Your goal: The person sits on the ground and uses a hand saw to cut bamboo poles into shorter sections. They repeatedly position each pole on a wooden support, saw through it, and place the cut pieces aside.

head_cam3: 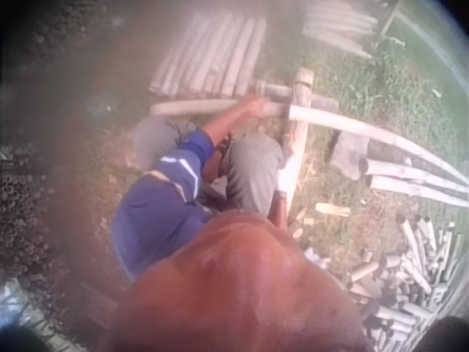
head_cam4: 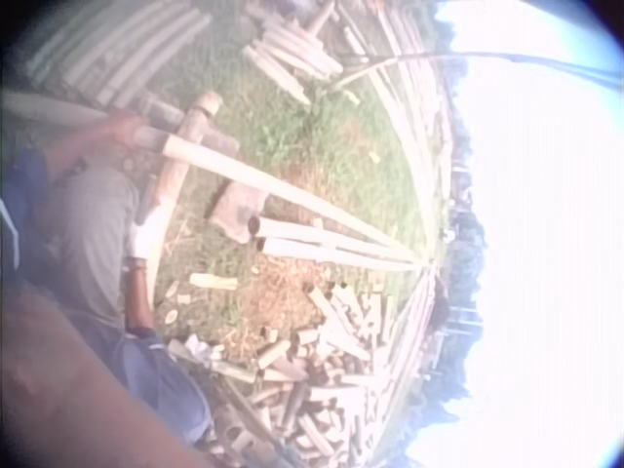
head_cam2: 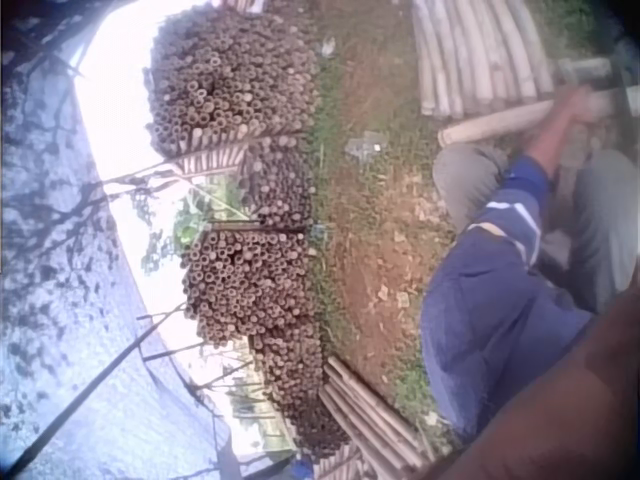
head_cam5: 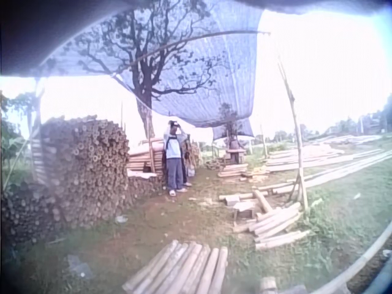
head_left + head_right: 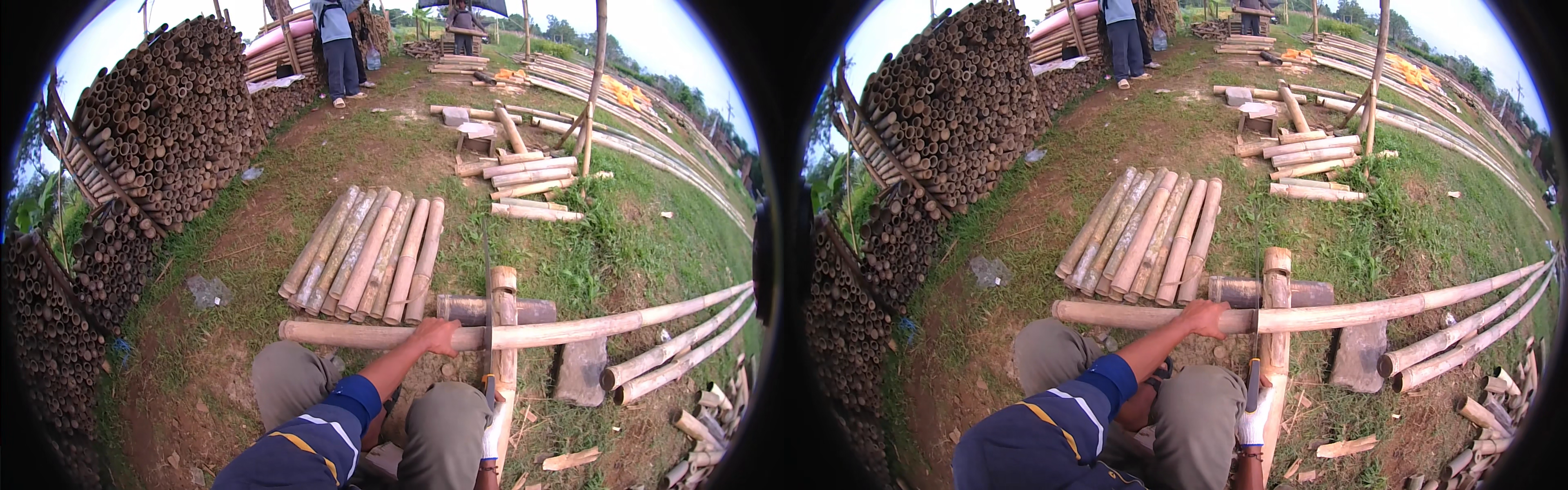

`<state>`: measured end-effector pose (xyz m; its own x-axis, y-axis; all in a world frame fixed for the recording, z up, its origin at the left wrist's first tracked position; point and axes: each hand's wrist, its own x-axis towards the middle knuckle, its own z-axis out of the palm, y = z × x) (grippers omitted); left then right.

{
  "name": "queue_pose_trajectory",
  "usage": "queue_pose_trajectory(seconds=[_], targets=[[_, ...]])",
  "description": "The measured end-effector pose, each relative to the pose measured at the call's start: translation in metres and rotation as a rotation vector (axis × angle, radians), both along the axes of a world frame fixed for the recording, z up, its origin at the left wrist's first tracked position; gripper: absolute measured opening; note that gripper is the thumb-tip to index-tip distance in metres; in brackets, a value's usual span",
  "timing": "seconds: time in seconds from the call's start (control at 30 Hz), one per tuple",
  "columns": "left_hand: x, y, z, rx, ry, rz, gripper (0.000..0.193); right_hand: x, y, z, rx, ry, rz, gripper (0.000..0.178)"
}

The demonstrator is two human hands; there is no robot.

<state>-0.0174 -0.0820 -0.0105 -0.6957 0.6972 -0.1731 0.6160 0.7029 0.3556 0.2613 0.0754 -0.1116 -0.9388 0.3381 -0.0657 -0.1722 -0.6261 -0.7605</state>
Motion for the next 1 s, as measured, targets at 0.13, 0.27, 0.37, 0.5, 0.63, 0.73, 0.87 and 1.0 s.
queue_pose_trajectory(seconds=[0.13, 0.27, 0.37, 0.5, 0.63, 0.73, 0.87, 1.0], targets=[[0.000, 0.008, 0.000, 0.022, 0.012, -0.018, 0.089, 0.006, 0.003, -0.010, 0.138, -0.153, -0.091, 0.046], [0.000, 0.010, 0.000, 0.019, 0.006, -0.015, 0.089, 0.006, 0.007, -0.019, 0.188, -0.191, -0.094, 0.047], [0.000, -0.001, -0.003, 0.000, 0.001, 0.007, 0.089, 0.006, -0.005, 0.003, 0.208, -0.208, -0.073, 0.044], [0.001, 0.008, 0.002, 0.022, -0.002, -0.005, 0.089, 0.001, 0.003, -0.009, -0.520, 0.211, 0.053, 0.036], [0.001, 0.009, 0.004, 0.015, 0.001, -0.006, 0.087, 0.005, 0.008, -0.024, -0.187, 0.009, -0.055, 0.028], [0.007, 0.008, -0.001, 0.019, -0.003, -0.007, 0.086, 0.008, 0.006, -0.026, 0.043, -0.076, -0.080, 0.026], [0.009, 0.003, -0.006, 0.023, 0.001, -0.014, 0.085, 0.015, 0.001, -0.009, -0.086, -0.090, -0.059, 0.027], [0.010, 0.004, -0.005, 0.032, -0.004, -0.014, 0.085, 0.016, -0.004, 0.010, -0.222, -0.121, -0.083, 0.028]])
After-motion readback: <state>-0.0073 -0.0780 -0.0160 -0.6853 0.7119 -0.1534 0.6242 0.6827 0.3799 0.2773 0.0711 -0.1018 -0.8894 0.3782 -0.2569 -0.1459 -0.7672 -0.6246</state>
